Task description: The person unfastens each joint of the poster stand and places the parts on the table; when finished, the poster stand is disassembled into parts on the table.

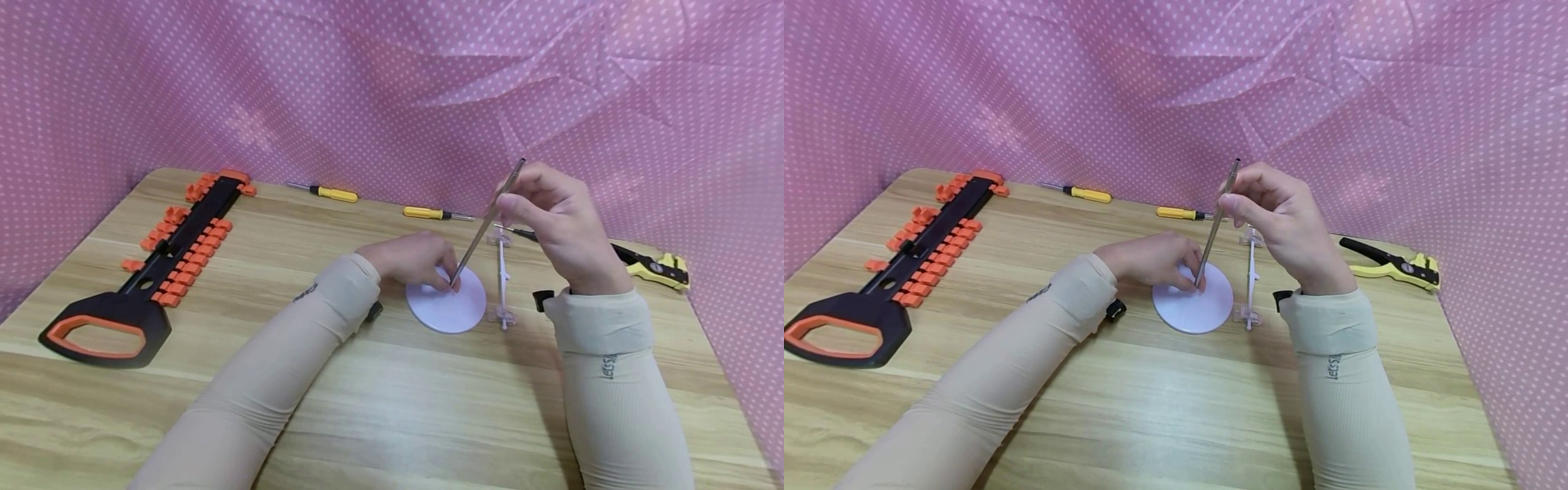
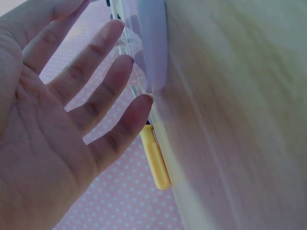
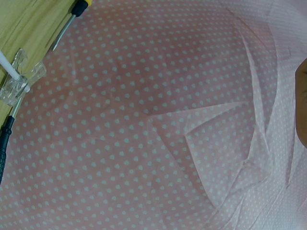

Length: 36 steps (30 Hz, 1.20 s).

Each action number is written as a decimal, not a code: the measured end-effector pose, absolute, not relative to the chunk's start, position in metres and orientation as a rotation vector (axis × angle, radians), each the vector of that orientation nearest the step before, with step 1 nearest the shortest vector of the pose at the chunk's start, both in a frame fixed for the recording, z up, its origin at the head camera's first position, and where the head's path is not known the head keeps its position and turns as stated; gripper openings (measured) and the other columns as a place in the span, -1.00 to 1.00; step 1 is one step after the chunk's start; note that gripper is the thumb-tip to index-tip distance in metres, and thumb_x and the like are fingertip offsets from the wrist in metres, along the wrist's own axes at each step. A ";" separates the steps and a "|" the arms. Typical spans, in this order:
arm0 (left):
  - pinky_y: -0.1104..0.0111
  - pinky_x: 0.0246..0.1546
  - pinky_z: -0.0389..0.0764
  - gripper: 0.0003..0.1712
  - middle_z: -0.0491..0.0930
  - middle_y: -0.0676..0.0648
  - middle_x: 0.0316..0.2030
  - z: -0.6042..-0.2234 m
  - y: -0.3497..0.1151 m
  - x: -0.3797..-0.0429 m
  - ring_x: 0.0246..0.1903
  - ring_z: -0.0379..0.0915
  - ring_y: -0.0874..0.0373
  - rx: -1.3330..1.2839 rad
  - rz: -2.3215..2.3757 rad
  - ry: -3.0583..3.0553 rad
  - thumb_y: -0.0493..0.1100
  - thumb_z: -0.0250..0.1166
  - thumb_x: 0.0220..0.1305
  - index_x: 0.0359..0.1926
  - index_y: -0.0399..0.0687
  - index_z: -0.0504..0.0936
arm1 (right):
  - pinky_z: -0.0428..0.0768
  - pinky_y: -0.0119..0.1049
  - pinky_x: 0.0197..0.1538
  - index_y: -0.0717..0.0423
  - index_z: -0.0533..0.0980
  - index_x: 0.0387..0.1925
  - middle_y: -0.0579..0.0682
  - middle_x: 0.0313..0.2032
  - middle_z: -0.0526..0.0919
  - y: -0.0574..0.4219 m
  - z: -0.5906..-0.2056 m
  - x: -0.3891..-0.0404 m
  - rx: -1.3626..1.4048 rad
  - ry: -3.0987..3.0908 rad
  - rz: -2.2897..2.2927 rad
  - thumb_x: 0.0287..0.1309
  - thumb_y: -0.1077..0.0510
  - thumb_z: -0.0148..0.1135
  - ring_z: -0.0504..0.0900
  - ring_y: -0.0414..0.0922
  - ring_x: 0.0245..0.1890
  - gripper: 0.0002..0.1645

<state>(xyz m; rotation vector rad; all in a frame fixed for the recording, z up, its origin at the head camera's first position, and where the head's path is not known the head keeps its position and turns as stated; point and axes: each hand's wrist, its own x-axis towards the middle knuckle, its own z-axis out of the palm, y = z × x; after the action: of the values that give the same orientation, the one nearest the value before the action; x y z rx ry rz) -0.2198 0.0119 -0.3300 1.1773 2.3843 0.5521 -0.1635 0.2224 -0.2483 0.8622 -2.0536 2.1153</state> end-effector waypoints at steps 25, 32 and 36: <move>0.28 0.31 0.53 -0.91 0.76 0.10 0.08 -0.331 0.013 -0.220 0.17 0.58 0.20 1.161 0.555 2.394 -0.06 0.48 0.37 -0.14 0.26 0.86 | 0.74 -0.32 -0.14 0.26 0.64 -0.19 0.03 -0.28 0.79 0.220 -0.247 -0.162 0.835 -2.051 2.125 0.35 0.56 0.18 0.77 -0.12 -0.28 -0.77; 0.29 0.33 0.52 -0.89 0.75 0.10 0.07 -0.331 0.012 -0.220 0.18 0.59 0.21 1.138 0.574 2.385 -0.07 0.49 0.37 -0.12 0.26 0.86 | 0.69 -0.32 -0.17 0.36 0.61 -0.18 0.05 -0.29 0.80 0.219 -0.245 -0.160 0.864 -2.096 2.077 0.32 0.60 0.16 0.77 -0.13 -0.28 -0.80; 0.27 0.36 0.51 -0.88 0.74 0.11 0.08 -0.330 0.013 -0.219 0.21 0.58 0.20 1.129 0.573 2.384 -0.07 0.49 0.37 -0.11 0.26 0.86 | 0.66 -0.32 -0.18 0.41 0.58 -0.18 0.07 -0.29 0.80 0.220 -0.245 -0.160 0.904 -2.099 2.061 0.31 0.60 0.17 0.75 -0.12 -0.28 -0.84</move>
<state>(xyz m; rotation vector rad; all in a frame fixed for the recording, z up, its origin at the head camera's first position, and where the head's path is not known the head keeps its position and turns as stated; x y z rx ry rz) -0.2193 0.0126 -0.3304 1.1288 2.3841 0.5726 -0.1601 0.2195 -0.2453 0.9038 -2.0991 2.0614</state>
